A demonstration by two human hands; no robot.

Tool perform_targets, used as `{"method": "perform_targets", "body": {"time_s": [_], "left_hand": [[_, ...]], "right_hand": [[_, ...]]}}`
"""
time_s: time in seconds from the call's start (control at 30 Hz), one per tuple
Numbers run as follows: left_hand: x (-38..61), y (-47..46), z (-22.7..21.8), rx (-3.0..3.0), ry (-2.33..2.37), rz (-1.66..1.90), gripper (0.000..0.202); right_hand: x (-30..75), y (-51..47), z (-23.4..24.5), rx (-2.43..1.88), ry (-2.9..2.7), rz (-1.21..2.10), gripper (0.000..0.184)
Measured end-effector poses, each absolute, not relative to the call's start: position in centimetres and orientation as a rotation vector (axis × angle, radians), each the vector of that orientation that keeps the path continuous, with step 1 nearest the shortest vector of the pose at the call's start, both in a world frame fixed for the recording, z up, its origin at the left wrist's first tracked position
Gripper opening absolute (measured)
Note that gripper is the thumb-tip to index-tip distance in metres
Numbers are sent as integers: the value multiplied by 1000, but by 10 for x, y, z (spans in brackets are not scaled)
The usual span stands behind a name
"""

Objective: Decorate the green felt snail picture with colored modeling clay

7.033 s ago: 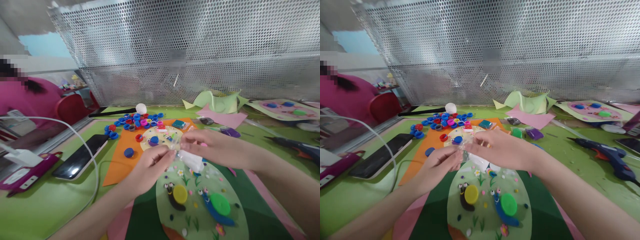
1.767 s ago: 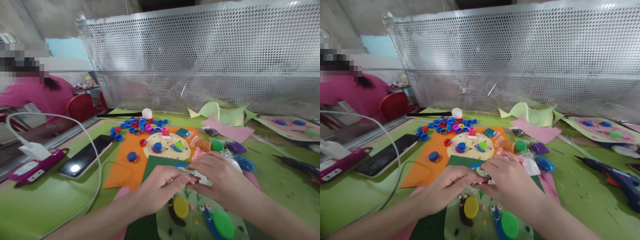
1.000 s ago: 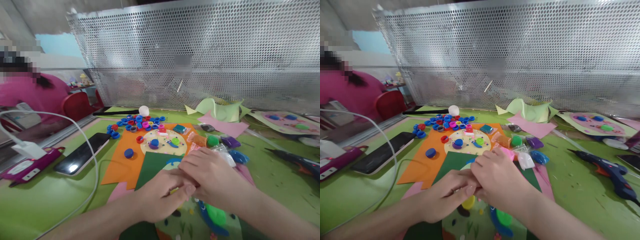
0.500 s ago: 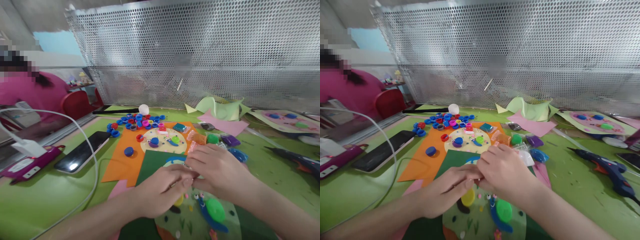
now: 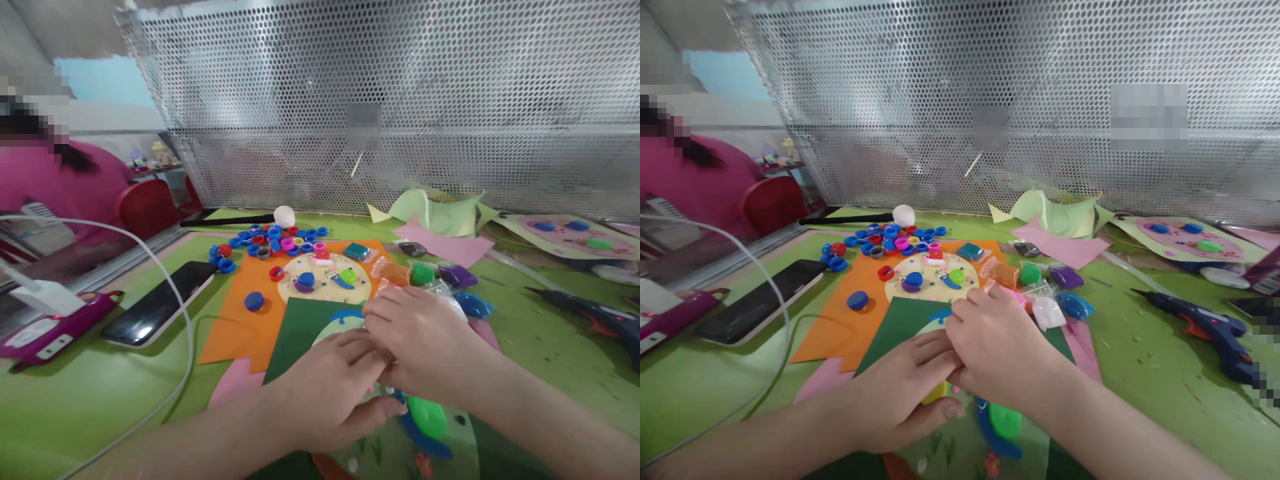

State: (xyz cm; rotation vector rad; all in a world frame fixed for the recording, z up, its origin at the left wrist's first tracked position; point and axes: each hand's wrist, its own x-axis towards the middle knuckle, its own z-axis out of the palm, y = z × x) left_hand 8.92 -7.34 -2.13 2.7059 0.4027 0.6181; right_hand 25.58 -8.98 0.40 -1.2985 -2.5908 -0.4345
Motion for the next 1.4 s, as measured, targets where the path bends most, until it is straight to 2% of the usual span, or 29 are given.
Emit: {"method": "perform_targets", "body": {"time_s": [0.2,0.37,0.8,1.13,1.4], "left_hand": [[81,-74,-17,2821,405,741,41],[85,-77,-15,2835,425,712,34],[80,-68,-14,1846,800,501,28],[86,-68,-20,1820,818,589,13],[84,-61,-15,1401,914,533,23]], "right_hand": [[268,-90,9,-1453,-2576,-269,10],[260,-89,10,-1405,-2616,-341,12],[281,-91,11,-1171,-2531,-596,20],[277,-90,2,-1211,-2624,-548,19],[275,-96,9,-1102,-2529,-355,34]]}}
